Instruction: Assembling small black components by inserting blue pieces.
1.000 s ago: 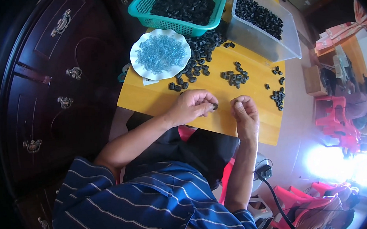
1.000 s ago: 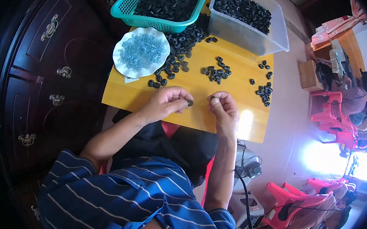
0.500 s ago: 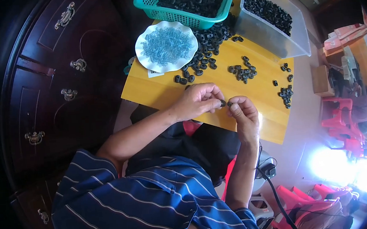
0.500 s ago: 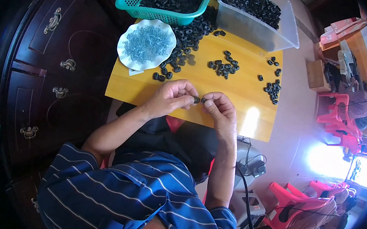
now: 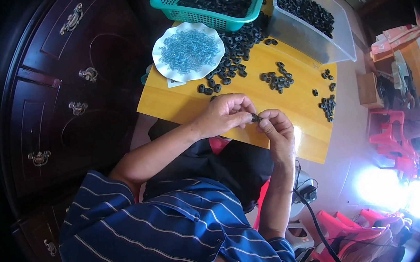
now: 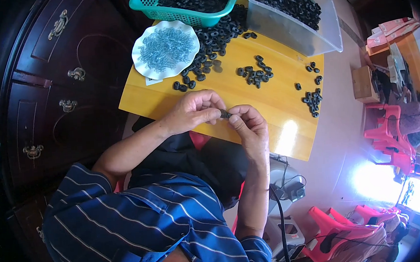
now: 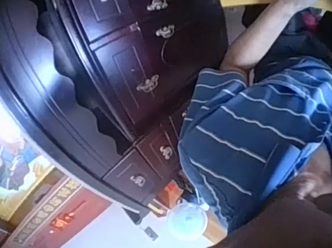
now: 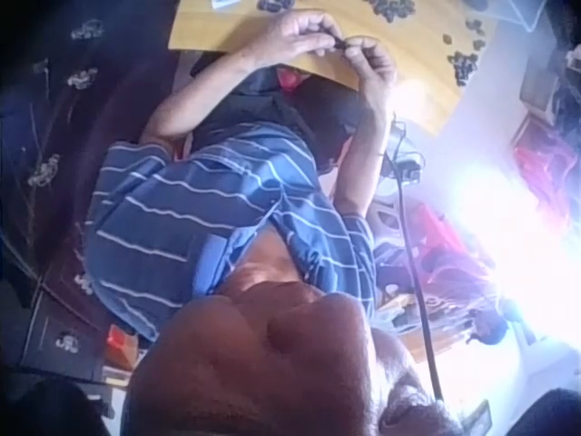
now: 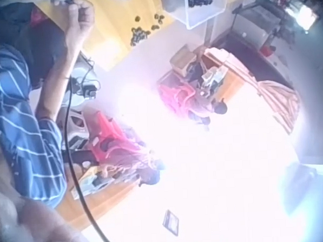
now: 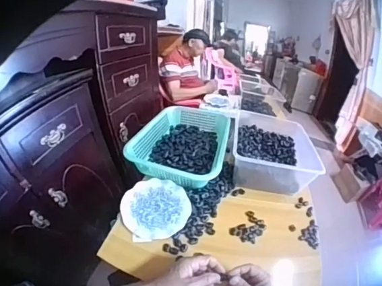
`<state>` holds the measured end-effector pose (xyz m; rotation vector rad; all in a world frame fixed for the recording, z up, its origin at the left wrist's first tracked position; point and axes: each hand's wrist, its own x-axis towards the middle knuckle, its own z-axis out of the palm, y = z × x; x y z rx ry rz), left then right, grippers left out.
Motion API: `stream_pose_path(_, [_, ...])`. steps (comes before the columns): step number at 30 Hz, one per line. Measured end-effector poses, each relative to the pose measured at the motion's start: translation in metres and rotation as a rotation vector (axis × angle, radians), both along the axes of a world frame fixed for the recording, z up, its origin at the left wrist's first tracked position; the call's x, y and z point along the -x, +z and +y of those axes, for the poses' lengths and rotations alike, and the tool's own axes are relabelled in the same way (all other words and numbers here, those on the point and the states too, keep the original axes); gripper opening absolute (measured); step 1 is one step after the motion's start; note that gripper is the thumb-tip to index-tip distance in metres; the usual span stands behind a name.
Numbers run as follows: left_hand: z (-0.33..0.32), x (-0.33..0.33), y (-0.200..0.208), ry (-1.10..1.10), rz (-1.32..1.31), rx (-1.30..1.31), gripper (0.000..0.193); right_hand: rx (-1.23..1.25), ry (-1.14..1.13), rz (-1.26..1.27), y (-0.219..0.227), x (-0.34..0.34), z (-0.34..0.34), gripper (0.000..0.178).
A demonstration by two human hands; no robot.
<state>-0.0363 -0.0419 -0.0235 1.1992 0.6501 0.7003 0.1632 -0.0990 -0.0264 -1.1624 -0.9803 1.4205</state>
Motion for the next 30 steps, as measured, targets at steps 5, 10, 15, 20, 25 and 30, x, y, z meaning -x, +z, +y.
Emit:
stream_pose_path(5, [0.000, -0.002, -0.002, 0.014, 0.007, -0.007, 0.011, 0.001, -0.020, 0.042, 0.002, 0.000, 0.000, 0.012])
stream_pose_path(10, [0.000, -0.002, -0.001, 0.050, 0.013, 0.023, 0.011, 0.082, -0.079, 0.042, 0.009, 0.002, -0.001, 0.011])
stream_pose_path(15, [0.001, -0.001, -0.002, 0.054, 0.012, 0.026, 0.011, 0.024, -0.065, 0.029, 0.005, -0.001, 0.001, 0.012])
stream_pose_path(20, [0.001, 0.000, -0.002, 0.047, 0.027, 0.008, 0.011, 0.022, -0.070, 0.050, 0.006, 0.000, 0.001, 0.014])
stream_pose_path(25, [0.000, 0.000, -0.002, 0.060, 0.036, 0.012, 0.010, 0.027, -0.093, 0.133, 0.003, -0.003, -0.001, 0.010])
stream_pose_path(30, [0.000, -0.001, -0.001, 0.064, 0.031, 0.017, 0.010, 0.035, -0.059, 0.277, 0.004, -0.003, 0.000, 0.009])
